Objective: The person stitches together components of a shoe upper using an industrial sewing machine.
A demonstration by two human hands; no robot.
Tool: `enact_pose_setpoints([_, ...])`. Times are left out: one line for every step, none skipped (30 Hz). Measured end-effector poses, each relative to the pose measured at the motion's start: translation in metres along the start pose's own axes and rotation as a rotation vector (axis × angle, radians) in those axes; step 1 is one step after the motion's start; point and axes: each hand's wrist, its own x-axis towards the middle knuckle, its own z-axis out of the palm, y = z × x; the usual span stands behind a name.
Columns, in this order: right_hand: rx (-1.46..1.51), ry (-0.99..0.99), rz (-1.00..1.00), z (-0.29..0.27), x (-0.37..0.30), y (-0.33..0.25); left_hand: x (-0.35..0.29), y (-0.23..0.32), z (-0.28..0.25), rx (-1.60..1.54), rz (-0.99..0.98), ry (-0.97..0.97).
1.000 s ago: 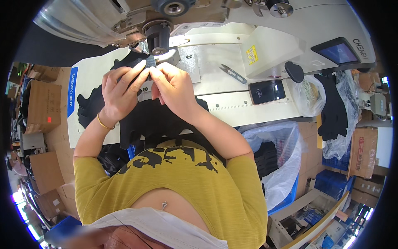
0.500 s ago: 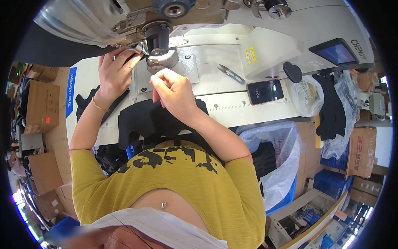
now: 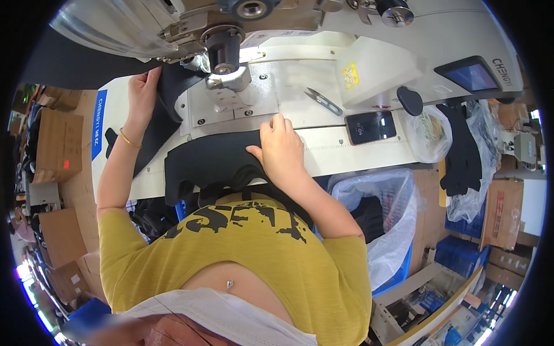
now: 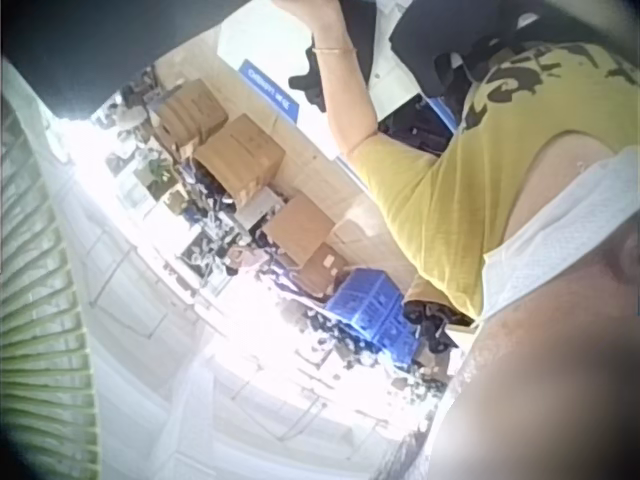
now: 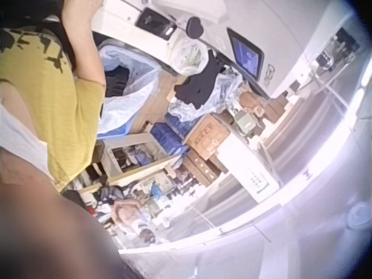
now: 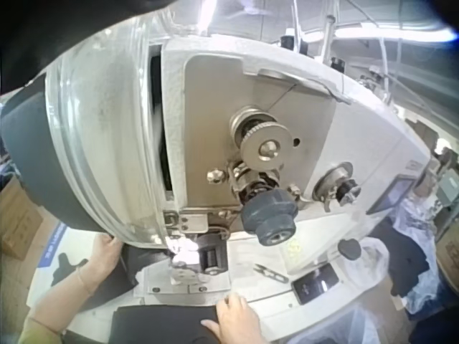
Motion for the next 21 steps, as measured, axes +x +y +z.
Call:
enact_pose_setpoints([-0.007, 0.064, -0.04, 0.001, -0.001, -0.004, -0.001, 0.006, -0.004, 0.109, -0.011, 0.101])
enact_pose_setpoints([-0.019, 0.129, -0.073, 0.002, -0.002, -0.005, -0.001, 0.019, -0.004, 0.213, -0.021, 0.195])
enact_pose_setpoints([-0.02, 0.13, -0.07, 0.005, -0.002, -0.003, -0.007, 0.036, -0.004, 0.156, 0.195, 0.278])
enact_pose_setpoints([0.069, 0.111, -0.047, 0.008, -0.005, -0.001, -0.014, 0.047, -0.014, 0.159, 0.194, 0.281])
enact_pose_setpoints([0.157, 0.09, -0.023, 0.01, -0.006, 0.002, -0.019, 0.052, -0.026, 0.305, 0.175, 0.267])
enact_pose_setpoints([0.158, 0.088, -0.025, 0.005, -0.004, 0.009, -0.019, 0.054, -0.039, 0.45, 0.157, 0.252])
enact_pose_setpoints([0.327, -0.029, -0.06, -0.004, 0.001, 0.02, -0.019, 0.051, -0.057, 0.857, -0.028, 0.06])
enact_pose_setpoints([0.496, -0.146, -0.088, -0.016, 0.009, 0.022, -0.024, 0.046, -0.056, 0.858, -0.034, 0.064])
enact_pose_setpoints([0.541, -0.176, -0.183, -0.033, 0.015, 0.019, -0.032, 0.038, -0.052, 1.035, 0.381, 0.118])
enact_pose_setpoints([0.544, -0.176, -0.185, -0.046, 0.019, 0.008, -0.038, 0.038, -0.048, 1.189, 0.813, 0.166])
enact_pose_setpoints([0.579, -0.051, -0.263, -0.053, 0.023, -0.006, -0.045, 0.048, -0.035, 0.877, 0.727, -0.015])
enact_pose_setpoints([0.609, 0.075, -0.335, -0.053, 0.024, -0.017, -0.055, 0.063, -0.016, 0.558, 0.631, -0.19])
enact_pose_setpoints([0.616, 0.23, -0.311, -0.047, 0.029, -0.03, -0.065, 0.085, -0.001, 0.394, 0.529, -0.346])
enact_pose_setpoints([0.614, 0.232, -0.311, -0.042, 0.033, -0.04, -0.071, 0.103, 0.008, 0.232, 0.423, -0.493])
enact_pose_setpoints([0.75, 0.267, -0.171, -0.038, 0.037, -0.048, -0.063, 0.106, 0.014, 0.348, 0.483, -0.514])
enact_pose_setpoints([0.889, 0.298, -0.034, -0.036, 0.04, -0.053, -0.053, 0.102, 0.016, 0.35, 0.484, -0.51])
enact_pose_setpoints([1.036, 0.263, 0.039, -0.034, 0.042, -0.056, -0.042, 0.094, 0.017, 0.243, 0.387, -0.496])
enact_pose_setpoints([1.036, 0.261, 0.035, -0.034, 0.044, -0.052, -0.034, 0.088, 0.017, 0.135, 0.29, -0.481])
enact_pose_setpoints([1.039, 0.098, 0.073, -0.034, 0.045, -0.045, -0.028, 0.086, 0.017, 0.095, 0.288, -0.477])
enact_pose_setpoints([1.038, -0.065, 0.112, -0.036, 0.046, -0.043, -0.027, 0.084, 0.019, 0.095, 0.29, -0.479])
enact_pose_setpoints([1.135, -0.026, 0.135, -0.035, 0.048, -0.048, -0.027, 0.081, 0.022, 0.008, 0.241, -0.433])
